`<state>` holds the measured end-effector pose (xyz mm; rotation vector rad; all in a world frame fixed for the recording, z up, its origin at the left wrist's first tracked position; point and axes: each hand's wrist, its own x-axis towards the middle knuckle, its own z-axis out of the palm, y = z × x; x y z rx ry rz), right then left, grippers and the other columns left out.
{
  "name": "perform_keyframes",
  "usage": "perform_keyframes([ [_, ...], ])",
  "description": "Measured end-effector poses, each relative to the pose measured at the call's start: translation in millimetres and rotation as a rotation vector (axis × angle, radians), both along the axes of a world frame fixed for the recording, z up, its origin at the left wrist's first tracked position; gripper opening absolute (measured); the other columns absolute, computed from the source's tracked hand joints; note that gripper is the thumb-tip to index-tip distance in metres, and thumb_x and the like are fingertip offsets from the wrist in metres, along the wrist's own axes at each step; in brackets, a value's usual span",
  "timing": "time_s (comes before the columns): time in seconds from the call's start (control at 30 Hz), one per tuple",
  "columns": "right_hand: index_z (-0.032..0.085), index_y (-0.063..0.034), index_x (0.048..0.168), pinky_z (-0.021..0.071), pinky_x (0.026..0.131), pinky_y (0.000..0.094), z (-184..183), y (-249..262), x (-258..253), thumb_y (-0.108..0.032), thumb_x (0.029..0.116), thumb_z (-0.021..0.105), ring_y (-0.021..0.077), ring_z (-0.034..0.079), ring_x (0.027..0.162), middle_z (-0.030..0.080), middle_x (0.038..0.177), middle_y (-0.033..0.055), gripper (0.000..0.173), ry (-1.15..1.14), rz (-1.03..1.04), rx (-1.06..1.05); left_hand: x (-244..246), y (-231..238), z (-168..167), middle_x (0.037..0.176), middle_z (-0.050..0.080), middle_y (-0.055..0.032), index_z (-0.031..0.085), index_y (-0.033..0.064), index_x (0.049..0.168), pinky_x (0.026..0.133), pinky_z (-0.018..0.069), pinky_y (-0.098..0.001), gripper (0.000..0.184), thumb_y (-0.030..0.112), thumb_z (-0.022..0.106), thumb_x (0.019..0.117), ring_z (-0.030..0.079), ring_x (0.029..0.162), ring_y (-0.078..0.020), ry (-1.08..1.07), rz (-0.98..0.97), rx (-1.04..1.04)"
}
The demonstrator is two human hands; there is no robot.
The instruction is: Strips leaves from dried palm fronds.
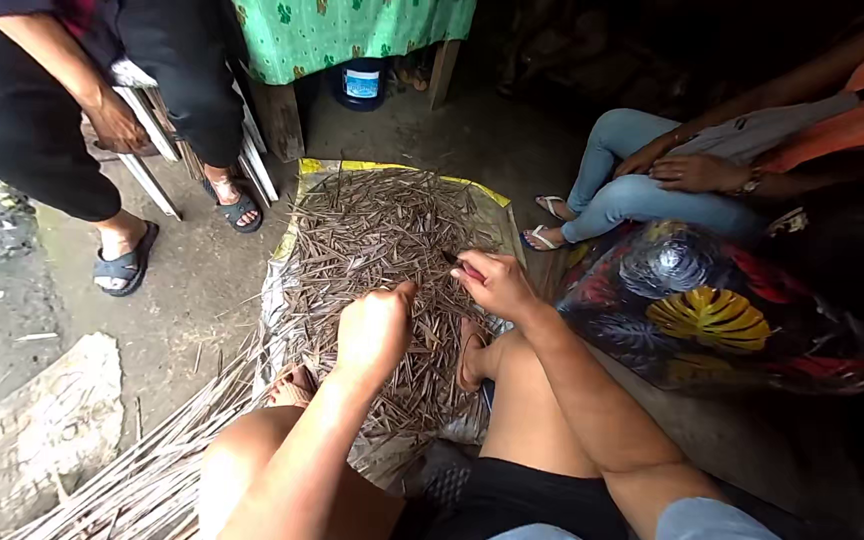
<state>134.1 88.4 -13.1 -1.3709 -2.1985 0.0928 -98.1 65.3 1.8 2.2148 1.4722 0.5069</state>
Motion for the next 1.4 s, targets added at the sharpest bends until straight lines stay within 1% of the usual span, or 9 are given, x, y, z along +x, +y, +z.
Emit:
perform_keyframes([
  [0.17, 0.068, 0.0002, 0.089, 0.0512, 0.057, 0.0529, 23.1, -31.4, 74.5, -0.017, 0.0976, 0.066, 0.0313, 0.062, 0.061, 0.062, 0.068, 0.0144, 0.019, -0.166, -0.223, -0.13, 13.2, 0.8, -11.1, 0.083, 0.071, -0.0173, 0.075, 0.0066, 0.107, 0.069, 0.0554, -0.0589, 0.02, 0.015, 0.057, 0.1026, 0.071, 0.079, -0.0381, -0.061, -0.122, -0.003],
  [0.27, 0.067, 0.0022, 0.089, 0.0499, 0.068, 0.0644, 32.6, -67.4, 138.6, -0.023, 0.1014, 0.064, 0.0423, 0.065, 0.075, 0.064, 0.075, 0.0222, 0.028, -0.281, -0.509, -0.375, 16.5, 6.5, -10.9, 0.102, 0.072, -0.0205, 0.071, 0.0083, 0.121, 0.084, 0.0539, -0.0623, 0.025, 0.018, 0.053, 0.1059, 0.07, 0.099, -0.0416, 0.108, -0.189, -0.219],
  [0.33, 0.068, 0.0057, 0.095, 0.0487, 0.078, 0.0675, 34.4, -98.4, 180.2, -0.025, 0.1032, 0.062, 0.0457, 0.066, 0.085, 0.067, 0.085, 0.0271, 0.033, -0.286, -0.659, -0.453, 18.1, 10.1, -14.7, 0.108, 0.073, -0.0201, 0.072, 0.0103, 0.12, 0.089, 0.0523, -0.0639, 0.025, 0.015, 0.053, 0.1046, 0.069, 0.106, -0.0419, 0.163, -0.249, -0.298],
  [0.47, 0.069, 0.0079, 0.102, 0.0456, 0.086, 0.0674, 32.3, -169.1, 241.1, -0.026, 0.1046, 0.059, 0.0465, 0.064, 0.095, 0.067, 0.097, 0.0306, 0.035, -0.218, -0.957, -0.513, 14.9, 9.6, -27.3, 0.106, 0.074, -0.0186, 0.076, 0.011, 0.116, 0.089, 0.052, -0.0657, 0.023, 0.013, 0.057, 0.1033, 0.07, 0.103, -0.0411, 0.117, -0.313, -0.275],
  [0.63, 0.07, 0.0074, 0.106, 0.0437, 0.094, 0.0672, 10.8, -250.4, 280.3, -0.025, 0.1048, 0.06, 0.0472, 0.063, 0.106, 0.067, 0.107, 0.0325, 0.034, -0.095, -1.25, -0.601, 7.1, 13.7, -27.3, 0.102, 0.073, -0.0226, 0.076, 0.0107, 0.113, 0.082, 0.0521, -0.0698, 0.021, 0.013, 0.057, 0.103, 0.07, 0.099, -0.0475, 0.226, -0.176, -0.186],
  [0.9, 0.066, 0.0088, 0.099, 0.0432, 0.079, 0.0508, -21.7, -289.4, 267.6, -0.023, 0.1046, 0.061, 0.0275, 0.054, 0.082, 0.061, 0.088, 0.0215, 0.033, 0.167, -1.26, -0.616, 6.8, 16.6, -37.1, 0.092, 0.072, -0.0252, 0.075, 0.0039, 0.106, 0.076, 0.0511, -0.0715, 0.018, 0.009, 0.058, 0.1034, 0.07, 0.089, -0.0497, 0.078, -0.181, 0.014],
  [1.1, 0.064, 0.0083, 0.093, 0.0418, 0.077, 0.0489, -19.3, -286.2, 272.5, -0.022, 0.1038, 0.062, 0.0255, 0.051, 0.078, 0.057, 0.083, 0.018, 0.032, 0.146, -1.23, -0.593, 5.0, 23.4, -38.5, 0.096, 0.071, -0.0257, 0.074, -0.0014, 0.102, 0.092, 0.0477, -0.068, 0.015, 0.004, 0.061, 0.1005, 0.068, 0.098, -0.0474, 0.01, -0.179, 0.158],
  [1.33, 0.064, 0.0093, 0.094, 0.042, 0.083, 0.057, -14.5, -291.7, 276.6, -0.023, 0.1045, 0.061, 0.0349, 0.057, 0.088, 0.062, 0.091, 0.0256, 0.034, 0.067, -1.31, -0.656, -0.9, 28.3, -39.6, 0.104, 0.07, -0.0261, 0.072, 0.0002, 0.115, 0.099, 0.0409, -0.0695, 0.02, 0.007, 0.064, 0.0994, 0.065, 0.105, -0.0476, 0.105, -0.126, 0.118],
  [1.4, 0.064, 0.0091, 0.093, 0.0416, 0.082, 0.0567, -14.8, -295.0, 279.2, -0.023, 0.1046, 0.061, 0.0341, 0.056, 0.086, 0.061, 0.09, 0.0252, 0.034, 0.077, -1.316, -0.648, -2.8, 30.3, -40.1, 0.101, 0.071, -0.0259, 0.073, 0.0006, 0.111, 0.098, 0.0417, -0.0701, 0.016, 0.006, 0.065, 0.0985, 0.066, 0.103, -0.0477, 0.123, -0.114, 0.092],
])
